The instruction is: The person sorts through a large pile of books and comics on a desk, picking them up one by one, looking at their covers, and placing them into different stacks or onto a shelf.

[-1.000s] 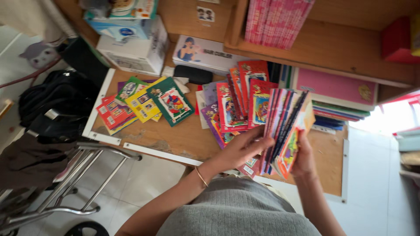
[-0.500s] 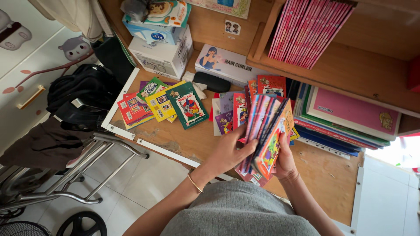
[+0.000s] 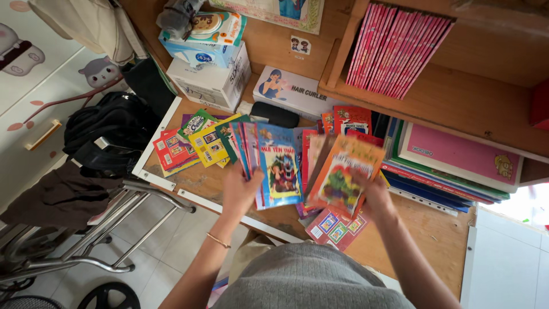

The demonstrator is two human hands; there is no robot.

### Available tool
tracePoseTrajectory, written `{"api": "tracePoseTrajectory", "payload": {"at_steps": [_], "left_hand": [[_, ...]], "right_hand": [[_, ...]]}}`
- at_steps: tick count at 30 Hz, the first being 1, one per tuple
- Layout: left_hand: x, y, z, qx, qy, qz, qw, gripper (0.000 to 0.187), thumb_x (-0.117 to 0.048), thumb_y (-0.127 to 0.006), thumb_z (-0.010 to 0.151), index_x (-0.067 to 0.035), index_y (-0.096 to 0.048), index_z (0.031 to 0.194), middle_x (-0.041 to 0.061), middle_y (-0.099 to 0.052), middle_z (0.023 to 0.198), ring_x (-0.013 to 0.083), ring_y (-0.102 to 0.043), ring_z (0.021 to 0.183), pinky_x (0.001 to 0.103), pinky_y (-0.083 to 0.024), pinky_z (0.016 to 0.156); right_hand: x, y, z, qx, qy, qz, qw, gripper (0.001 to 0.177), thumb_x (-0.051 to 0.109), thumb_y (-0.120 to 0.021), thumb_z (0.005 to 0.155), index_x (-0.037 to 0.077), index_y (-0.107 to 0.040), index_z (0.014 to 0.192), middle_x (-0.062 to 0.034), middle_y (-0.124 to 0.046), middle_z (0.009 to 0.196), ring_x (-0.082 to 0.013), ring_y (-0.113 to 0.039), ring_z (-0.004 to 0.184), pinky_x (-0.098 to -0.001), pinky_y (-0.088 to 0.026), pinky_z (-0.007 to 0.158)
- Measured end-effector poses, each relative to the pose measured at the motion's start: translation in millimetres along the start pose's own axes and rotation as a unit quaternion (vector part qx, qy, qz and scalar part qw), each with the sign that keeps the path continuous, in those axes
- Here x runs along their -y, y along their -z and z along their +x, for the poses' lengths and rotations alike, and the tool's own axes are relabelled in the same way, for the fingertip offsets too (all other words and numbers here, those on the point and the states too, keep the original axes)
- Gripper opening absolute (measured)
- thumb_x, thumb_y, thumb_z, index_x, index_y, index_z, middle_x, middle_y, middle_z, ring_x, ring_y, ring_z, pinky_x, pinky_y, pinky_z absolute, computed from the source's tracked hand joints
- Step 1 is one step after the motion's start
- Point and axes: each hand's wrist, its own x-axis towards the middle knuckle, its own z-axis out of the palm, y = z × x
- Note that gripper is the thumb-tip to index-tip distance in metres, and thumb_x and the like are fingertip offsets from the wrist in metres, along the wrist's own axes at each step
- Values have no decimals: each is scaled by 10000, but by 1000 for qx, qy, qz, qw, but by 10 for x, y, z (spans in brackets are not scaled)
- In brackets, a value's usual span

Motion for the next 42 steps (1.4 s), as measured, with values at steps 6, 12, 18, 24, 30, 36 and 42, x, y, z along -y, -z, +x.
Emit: {"api": "tracePoseTrajectory", "payload": {"at_steps": [6, 12, 18, 24, 30, 36, 42], "left_hand": [[-157, -126, -3, 7, 14, -74, 997, 221, -180, -688, 886, -14, -686, 1032, 48, -676, 729, 122, -590, 625, 308, -497, 569], [-597, -530, -72, 80, -19, -83, 993, 357, -279, -756, 880, -29, -692, 1127, 87, -776, 885, 144, -729, 732, 307, -587, 665], [-781, -701, -111, 168, -55, -123, 976, 404, -325, -704, 960, -7, -665, 1207, 131, -782, 993, 176, -773, 895, 335, -599, 756], [-489, -1036, -18, 199, -9, -228, 953, 380, -303, -690, 986, -11, -669, 1229, 123, -769, 1055, 135, -712, 928, 291, -565, 794], [-68, -1288, 213, 193, 141, -290, 927, 274, -248, -629, 1010, -24, -658, 1166, 64, -736, 1037, 115, -669, 849, 309, -572, 698], [86, -856, 303, 32, -30, -255, 966, 221, -158, -614, 1036, -43, -654, 1221, 87, -735, 1073, 129, -671, 886, 288, -567, 741], [-190, -731, 352, 57, 214, -542, 811, 214, -115, -656, 927, -23, -653, 1120, 91, -732, 966, 176, -714, 752, 402, -668, 680]], "right_hand": [[374, -315, -33, -41, 241, -353, 903, 512, 213, -699, 948, 23, -526, 1391, -140, -703, 1202, -285, -681, 1080, -397, -547, 892], [218, -664, -581, 150, 199, -310, 917, 676, 343, -616, 956, 68, -418, 1540, -141, -552, 1501, -249, -589, 1296, -373, -467, 1079], [121, -550, -731, 167, 175, -188, 952, 805, 349, -662, 928, 50, -298, 1580, -143, -457, 1553, -253, -503, 1378, -408, -422, 1108], [17, 5, -387, 133, 206, -182, 952, 687, 229, -600, 903, -11, -438, 1526, -137, -636, 1307, -197, -606, 1172, -321, -465, 1024], [396, 544, -324, -87, 204, -232, 947, 398, 171, -491, 972, -14, -675, 1272, -91, -702, 950, -156, -623, 740, -330, -537, 622], [917, 792, -858, -103, 232, -57, 966, 301, 113, -574, 993, -51, -636, 1239, -118, -697, 1023, -207, -678, 848, -342, -575, 704], [1448, 533, -984, -20, 408, 157, 899, 365, 24, -543, 1079, -20, -520, 1441, -106, -676, 1271, -182, -719, 1087, -279, -606, 837]]}}
